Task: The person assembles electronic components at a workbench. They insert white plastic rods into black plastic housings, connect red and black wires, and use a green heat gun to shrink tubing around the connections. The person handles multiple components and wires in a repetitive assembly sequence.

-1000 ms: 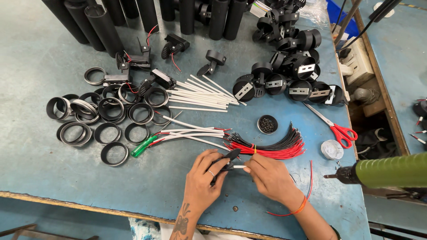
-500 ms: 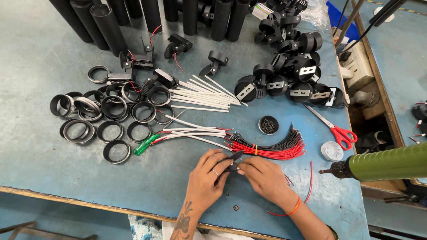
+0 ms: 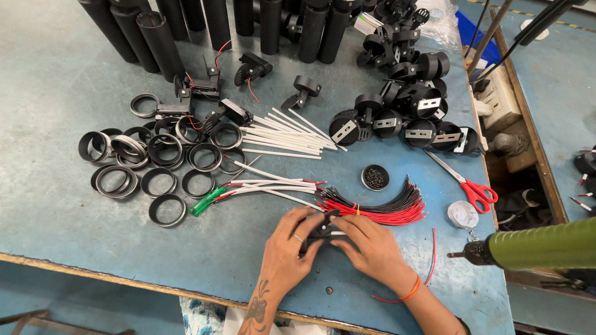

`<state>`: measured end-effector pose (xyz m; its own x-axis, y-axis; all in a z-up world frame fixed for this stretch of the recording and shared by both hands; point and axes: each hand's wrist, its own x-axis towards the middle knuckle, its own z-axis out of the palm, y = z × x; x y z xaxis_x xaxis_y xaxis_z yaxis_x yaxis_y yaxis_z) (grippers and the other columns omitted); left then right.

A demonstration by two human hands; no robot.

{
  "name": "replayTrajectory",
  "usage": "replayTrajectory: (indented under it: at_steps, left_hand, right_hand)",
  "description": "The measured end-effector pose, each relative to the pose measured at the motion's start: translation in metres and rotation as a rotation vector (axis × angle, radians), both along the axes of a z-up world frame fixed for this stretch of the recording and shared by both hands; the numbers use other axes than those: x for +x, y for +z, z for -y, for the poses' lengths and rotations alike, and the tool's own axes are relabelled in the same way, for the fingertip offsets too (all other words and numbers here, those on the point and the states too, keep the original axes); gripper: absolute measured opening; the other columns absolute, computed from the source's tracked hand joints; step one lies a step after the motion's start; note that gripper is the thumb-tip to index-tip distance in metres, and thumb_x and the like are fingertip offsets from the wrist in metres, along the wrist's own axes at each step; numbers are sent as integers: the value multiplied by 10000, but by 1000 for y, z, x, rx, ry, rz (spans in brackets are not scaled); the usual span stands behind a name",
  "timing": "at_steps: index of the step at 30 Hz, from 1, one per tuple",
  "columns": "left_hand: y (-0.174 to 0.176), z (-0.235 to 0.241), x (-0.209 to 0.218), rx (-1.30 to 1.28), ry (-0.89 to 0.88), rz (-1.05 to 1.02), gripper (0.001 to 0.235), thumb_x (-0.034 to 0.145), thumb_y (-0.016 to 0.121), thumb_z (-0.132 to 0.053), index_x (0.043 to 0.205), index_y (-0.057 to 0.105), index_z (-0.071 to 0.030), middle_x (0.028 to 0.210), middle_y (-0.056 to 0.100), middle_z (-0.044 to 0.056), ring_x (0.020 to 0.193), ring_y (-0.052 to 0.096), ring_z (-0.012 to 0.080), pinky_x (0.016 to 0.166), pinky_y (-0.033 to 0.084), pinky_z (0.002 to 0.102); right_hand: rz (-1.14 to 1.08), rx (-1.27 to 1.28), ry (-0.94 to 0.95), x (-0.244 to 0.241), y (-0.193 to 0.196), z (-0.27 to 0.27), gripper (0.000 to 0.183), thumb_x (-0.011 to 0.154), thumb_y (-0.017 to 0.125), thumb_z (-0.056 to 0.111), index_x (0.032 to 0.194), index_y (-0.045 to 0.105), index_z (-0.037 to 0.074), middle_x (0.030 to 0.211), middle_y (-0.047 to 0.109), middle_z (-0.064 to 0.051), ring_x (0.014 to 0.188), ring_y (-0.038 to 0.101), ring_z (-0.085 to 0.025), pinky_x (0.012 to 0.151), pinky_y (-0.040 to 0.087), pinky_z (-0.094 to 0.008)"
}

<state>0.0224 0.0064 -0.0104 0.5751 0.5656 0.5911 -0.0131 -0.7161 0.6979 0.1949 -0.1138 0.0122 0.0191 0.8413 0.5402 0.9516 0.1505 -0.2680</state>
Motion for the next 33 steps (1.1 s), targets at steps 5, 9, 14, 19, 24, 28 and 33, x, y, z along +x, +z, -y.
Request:
replayTrajectory:
  at_steps: [5, 9, 14, 19, 24, 28, 33]
  left_hand:
    - [5, -2, -2, -121, -7, -54, 737, 719, 877, -177, 1369, 538, -103, 1312, 615, 140, 1159, 628, 382, 912, 544, 438]
    - [1, -1, -11, -128, 35, 137, 604, 786, 811, -143, 1336, 579, -56, 1321, 621, 179, 1171, 641, 368, 966, 524, 417]
    - [-9, -6, -33, -339, 472, 216, 233, 981, 629, -48, 1191, 727, -72, 1179, 730, 115, 1083, 729, 267, 964, 541, 336]
    - [-11, -10, -43, -366, 331, 116, 282, 872, 693, -42, 1151, 720, -62, 1163, 719, 115, 1033, 735, 267, 902, 552, 345]
    - [-6, -9, -34, -250, 207, -24, 359, 780, 756, -60, 1137, 721, -67, 1134, 719, 104, 992, 698, 307, 818, 554, 361]
    - [-7, -10, -32, -221, 204, -46, 253, 827, 741, -58, 1078, 736, -88, 1058, 747, 62, 946, 707, 278, 771, 561, 348]
    - [-9, -11, -34, -318, 212, -63, 178, 833, 726, -40, 1000, 761, -88, 945, 762, 52, 843, 709, 257, 701, 543, 342]
  right_hand:
    - [-66, -50, -39, 3, -8, 0, 174, 836, 784, 128, 992, 712, 102, 1004, 715, -44, 835, 718, -245, 699, 577, -349]
    - [-68, -32, -47, 3, -12, 1, 192, 830, 789, 136, 1006, 724, 98, 1012, 719, -47, 834, 717, -252, 700, 576, -350]
    - [-41, -24, -26, 2, -2, -1, 254, 803, 799, 154, 1034, 726, 77, 1017, 713, -68, 855, 708, -268, 709, 574, -358]
    - [-59, -38, -45, 6, 3, 2, 263, 773, 801, 145, 1002, 703, 59, 1000, 695, -88, 860, 693, -286, 708, 566, -368]
    - [-93, -68, -78, 9, -5, 0, 151, 805, 797, 128, 929, 721, 87, 941, 720, -44, 808, 708, -238, 679, 568, -345]
    - [-64, -35, -39, 6, -6, -1, 181, 819, 783, 120, 986, 735, 72, 984, 727, -60, 810, 710, -245, 672, 567, -347]
    - [-59, -68, 0, 7, 5, -1, 260, 792, 796, 140, 1034, 724, 74, 985, 718, -70, 831, 710, -264, 691, 568, -356]
